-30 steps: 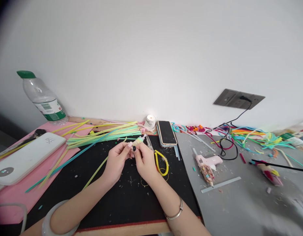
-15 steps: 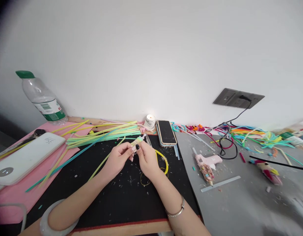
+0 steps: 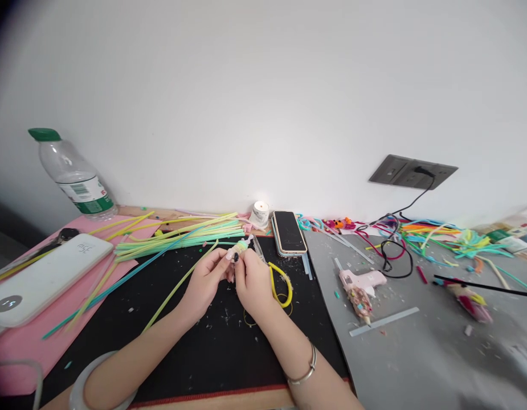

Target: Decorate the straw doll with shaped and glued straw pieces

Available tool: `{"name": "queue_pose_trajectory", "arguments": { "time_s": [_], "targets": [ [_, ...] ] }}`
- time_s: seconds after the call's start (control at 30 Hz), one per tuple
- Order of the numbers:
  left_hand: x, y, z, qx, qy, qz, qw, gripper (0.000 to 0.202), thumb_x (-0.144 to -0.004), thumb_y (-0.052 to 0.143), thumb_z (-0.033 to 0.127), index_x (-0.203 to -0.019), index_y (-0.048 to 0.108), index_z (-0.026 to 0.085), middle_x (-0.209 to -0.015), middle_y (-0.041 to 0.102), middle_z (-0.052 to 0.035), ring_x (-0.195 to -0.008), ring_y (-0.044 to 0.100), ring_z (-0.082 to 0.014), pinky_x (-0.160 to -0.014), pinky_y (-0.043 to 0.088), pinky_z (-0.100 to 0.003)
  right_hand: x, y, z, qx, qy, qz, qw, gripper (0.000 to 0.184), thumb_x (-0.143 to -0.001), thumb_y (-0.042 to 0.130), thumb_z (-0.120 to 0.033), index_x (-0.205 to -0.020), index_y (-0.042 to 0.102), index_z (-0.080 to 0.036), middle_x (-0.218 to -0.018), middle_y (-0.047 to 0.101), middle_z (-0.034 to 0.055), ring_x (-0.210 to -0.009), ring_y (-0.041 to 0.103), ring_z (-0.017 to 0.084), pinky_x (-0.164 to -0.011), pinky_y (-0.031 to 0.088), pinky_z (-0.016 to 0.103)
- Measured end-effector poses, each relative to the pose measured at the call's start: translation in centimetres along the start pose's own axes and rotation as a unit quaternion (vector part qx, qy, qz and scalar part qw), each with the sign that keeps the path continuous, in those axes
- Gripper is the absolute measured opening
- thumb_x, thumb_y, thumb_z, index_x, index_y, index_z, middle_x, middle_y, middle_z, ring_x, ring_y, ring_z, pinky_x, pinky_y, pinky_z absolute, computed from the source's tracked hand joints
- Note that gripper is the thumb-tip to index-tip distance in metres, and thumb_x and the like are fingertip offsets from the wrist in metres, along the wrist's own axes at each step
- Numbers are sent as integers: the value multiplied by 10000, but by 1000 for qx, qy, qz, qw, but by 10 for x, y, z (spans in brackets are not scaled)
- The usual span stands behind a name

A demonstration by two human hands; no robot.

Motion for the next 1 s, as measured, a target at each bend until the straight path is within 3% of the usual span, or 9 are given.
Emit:
{"name": "queue_pose_trajectory", "arguments": {
  "time_s": [0.23, 0.43, 0.57, 0.8, 0.9, 1.0],
  "targets": [
    [3, -3, 9, -80, 43, 20, 996, 278, -877, 484, 370, -675, 490, 180, -592, 449, 41, -554, 435, -102, -553, 356, -233, 1, 4, -5, -2, -24, -50, 998, 185, -910, 378, -205, -728, 405, -213, -670, 481, 4, -611, 459, 149, -577, 333, 263],
    [-1, 2, 11, -56, 2, -75, 996, 334, -856, 505, 415, -629, 464, 173, -544, 422, 53, -504, 394, -89, -525, 320, -229, -4, 2, 9, -149, 38, -55, 987, 249, -906, 462, -307, -686, 421, -199, -630, 451, -26, -566, 410, 115, -542, 324, 238],
    [-1, 3, 6, -40, -34, -126, 991, 349, -861, 497, 437, -642, 474, 165, -539, 432, 47, -498, 385, -85, -532, 305, -233, -7, 3, 14, -237, 67, -64, 967, 194, -884, 508, -349, -782, 437, -200, -693, 457, -26, -586, 426, 109, -540, 351, 225],
    [-4, 4, -3, 2, -63, -119, 991, 296, -846, 513, 433, -754, 549, 154, -579, 406, 44, -500, 405, -94, -510, 322, -246, -11, 1, 4, -158, 21, -136, 978, 250, -938, 396, -332, -740, 453, -191, -686, 470, -17, -625, 435, 119, -610, 360, 240],
    [-2, 5, -1, -25, -47, -128, 990, 303, -868, 467, 427, -726, 546, 171, -554, 416, 39, -501, 420, -110, -515, 327, -261, -10, 2, 8, -190, 43, -140, 971, 271, -942, 387, -366, -746, 450, -190, -678, 480, -16, -622, 444, 120, -619, 363, 247],
    [0, 5, 3, -110, -10, -144, 983, 354, -883, 442, 405, -608, 496, 190, -539, 464, 12, -526, 440, -129, -549, 336, -279, -8, 7, 15, -268, 91, -156, 946, 311, -912, 439, -428, -714, 439, -188, -633, 407, -36, -566, 377, 103, -543, 316, 231]
  ]
}}
Point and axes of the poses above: each hand's wrist, its own x-axis away from the middle knuckle, its own y-axis out of the palm, z = x × y, the point moved 6 cm from there along -x, towards the middle knuckle
